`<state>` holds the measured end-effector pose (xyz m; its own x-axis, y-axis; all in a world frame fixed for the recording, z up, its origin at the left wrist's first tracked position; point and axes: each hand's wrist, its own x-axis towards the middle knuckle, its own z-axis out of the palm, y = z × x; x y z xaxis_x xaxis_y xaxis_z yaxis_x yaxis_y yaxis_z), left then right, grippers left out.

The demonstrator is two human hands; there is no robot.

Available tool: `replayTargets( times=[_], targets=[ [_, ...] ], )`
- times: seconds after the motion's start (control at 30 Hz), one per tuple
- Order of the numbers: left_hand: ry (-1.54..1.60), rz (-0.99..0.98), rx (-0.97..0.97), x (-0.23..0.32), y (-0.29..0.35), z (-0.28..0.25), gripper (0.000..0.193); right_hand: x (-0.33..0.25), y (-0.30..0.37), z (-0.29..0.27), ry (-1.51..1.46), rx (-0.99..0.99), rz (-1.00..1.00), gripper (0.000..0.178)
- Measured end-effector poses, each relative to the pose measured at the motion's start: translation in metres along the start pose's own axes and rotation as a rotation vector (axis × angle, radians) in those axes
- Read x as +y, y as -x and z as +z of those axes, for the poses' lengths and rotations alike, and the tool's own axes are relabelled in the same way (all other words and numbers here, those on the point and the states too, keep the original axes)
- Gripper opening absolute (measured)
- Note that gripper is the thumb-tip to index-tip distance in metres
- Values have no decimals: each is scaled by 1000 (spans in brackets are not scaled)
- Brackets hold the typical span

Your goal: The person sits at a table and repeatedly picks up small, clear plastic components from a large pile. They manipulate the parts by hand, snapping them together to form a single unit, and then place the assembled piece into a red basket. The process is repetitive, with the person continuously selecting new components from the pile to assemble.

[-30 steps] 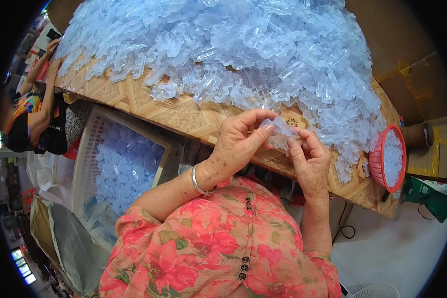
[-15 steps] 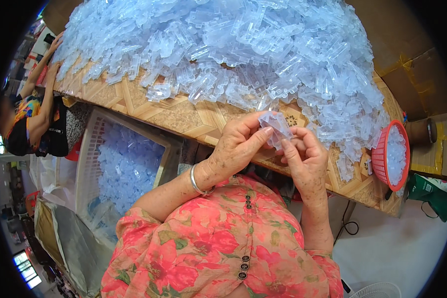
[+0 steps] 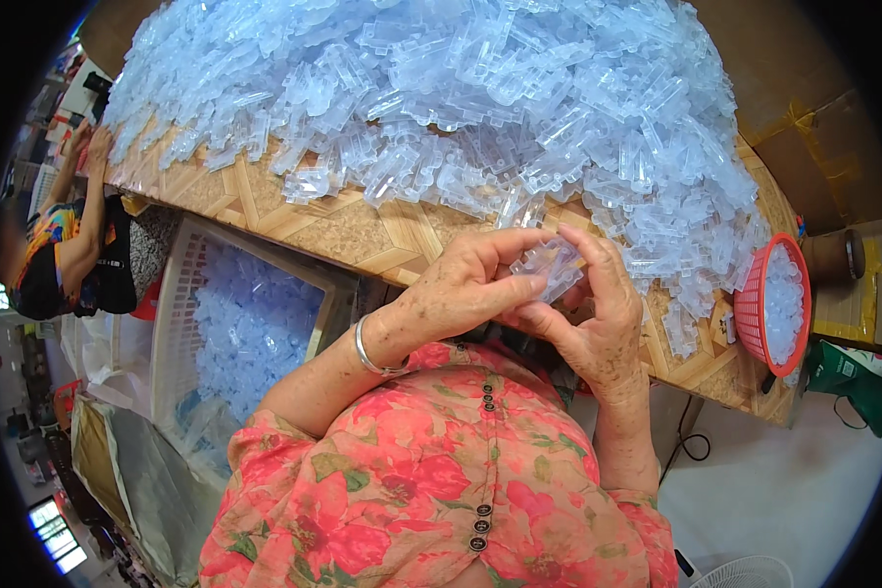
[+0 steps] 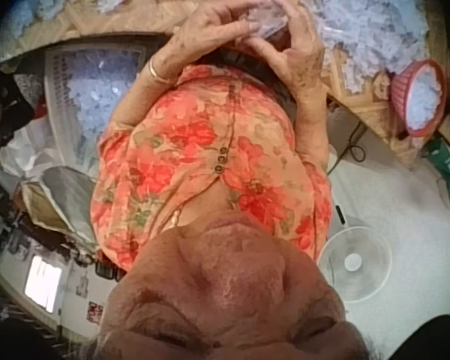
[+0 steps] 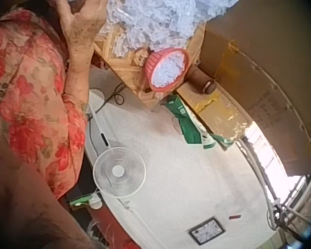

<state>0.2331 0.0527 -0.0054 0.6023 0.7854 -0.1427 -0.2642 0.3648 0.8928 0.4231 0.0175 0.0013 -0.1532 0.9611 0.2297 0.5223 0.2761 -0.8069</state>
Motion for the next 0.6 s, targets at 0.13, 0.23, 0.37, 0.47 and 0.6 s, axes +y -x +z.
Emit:
replayTargets(
  times=[0.13,0.23,0.37,0.47,0.6],
  targets=[
    [-245,36,33,-10,0,-7,38,9,5,-4,188,73,-158,69],
    [-274,11,91,-16,-4,-10,32,12,15,-25,236,208,-147,60],
    [-273,5,147,-10,2,-11,22,29,38,-49,352,300,-35,47],
    [-252,12,149,-8,-2,-4,20,41,59,-53,445,308,-42,46],
    [-215,-105,144,-4,-8,0,24,45,75,-49,553,302,-53,47]
  ],
)
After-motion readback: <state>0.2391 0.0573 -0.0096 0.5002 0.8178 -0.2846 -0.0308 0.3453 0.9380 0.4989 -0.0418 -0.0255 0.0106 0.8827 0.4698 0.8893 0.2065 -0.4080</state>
